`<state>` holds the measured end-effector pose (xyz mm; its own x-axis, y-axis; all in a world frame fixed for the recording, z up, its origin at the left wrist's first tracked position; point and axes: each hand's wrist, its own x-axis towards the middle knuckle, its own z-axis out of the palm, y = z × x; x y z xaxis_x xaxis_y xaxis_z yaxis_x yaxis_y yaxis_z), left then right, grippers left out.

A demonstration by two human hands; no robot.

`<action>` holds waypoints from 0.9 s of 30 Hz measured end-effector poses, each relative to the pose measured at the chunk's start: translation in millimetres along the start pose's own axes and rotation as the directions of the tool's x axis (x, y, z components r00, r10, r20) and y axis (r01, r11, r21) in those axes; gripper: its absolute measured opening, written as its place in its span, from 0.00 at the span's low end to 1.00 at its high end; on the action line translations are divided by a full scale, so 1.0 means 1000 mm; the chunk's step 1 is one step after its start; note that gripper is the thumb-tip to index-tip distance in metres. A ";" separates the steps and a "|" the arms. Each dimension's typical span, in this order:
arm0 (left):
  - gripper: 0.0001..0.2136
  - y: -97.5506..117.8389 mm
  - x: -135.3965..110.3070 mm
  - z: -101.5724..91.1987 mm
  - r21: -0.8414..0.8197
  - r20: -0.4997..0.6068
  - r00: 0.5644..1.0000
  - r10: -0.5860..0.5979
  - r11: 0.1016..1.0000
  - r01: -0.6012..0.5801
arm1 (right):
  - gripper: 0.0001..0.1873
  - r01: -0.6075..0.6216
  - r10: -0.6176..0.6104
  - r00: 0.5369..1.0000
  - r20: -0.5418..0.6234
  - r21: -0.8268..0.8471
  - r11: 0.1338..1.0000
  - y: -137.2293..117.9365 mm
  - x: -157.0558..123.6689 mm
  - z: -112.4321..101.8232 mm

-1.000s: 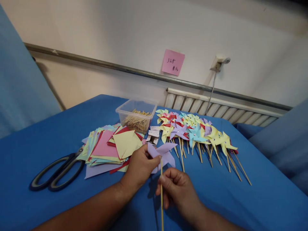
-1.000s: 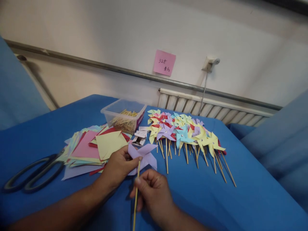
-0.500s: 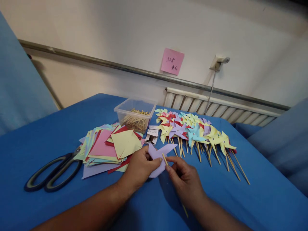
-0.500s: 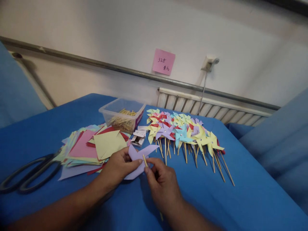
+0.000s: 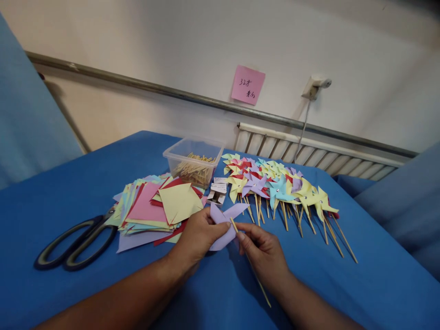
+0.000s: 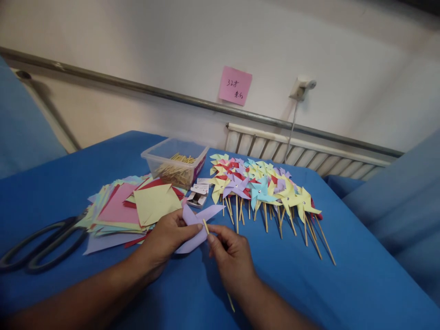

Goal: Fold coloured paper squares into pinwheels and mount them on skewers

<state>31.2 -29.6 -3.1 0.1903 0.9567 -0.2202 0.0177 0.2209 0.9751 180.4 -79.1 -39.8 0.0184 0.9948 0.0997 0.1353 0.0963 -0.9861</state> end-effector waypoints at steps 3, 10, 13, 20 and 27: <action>0.11 0.000 0.000 0.000 0.006 -0.004 1.000 0.001 1.000 -0.001 | 0.16 0.004 -0.004 1.000 0.005 0.011 1.000 0.000 0.000 0.000; 0.10 0.000 -0.001 0.000 0.060 -0.022 1.000 0.021 0.998 -0.019 | 0.16 0.010 -0.010 0.999 0.035 -0.003 1.000 -0.004 0.001 -0.001; 0.10 0.001 -0.002 0.000 0.083 -0.026 0.999 0.025 0.996 -0.023 | 0.16 0.008 -0.007 0.999 0.038 -0.010 1.000 -0.005 0.001 -0.001; 0.10 0.001 0.000 0.000 0.071 -0.053 0.998 0.015 0.997 -0.011 | 0.17 -0.011 0.012 0.998 0.068 -0.014 1.000 -0.007 0.000 -0.001; 0.09 0.004 -0.003 0.002 0.102 -0.064 0.998 0.010 0.995 -0.004 | 0.15 -0.005 0.005 0.999 0.046 -0.012 1.000 -0.005 0.000 0.000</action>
<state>32.4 -32.1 1.7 0.1274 0.9690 -0.2115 0.1168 0.1971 0.9734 180.2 -79.6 -34.4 -0.0265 0.9957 0.0884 0.1470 0.0913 -0.9849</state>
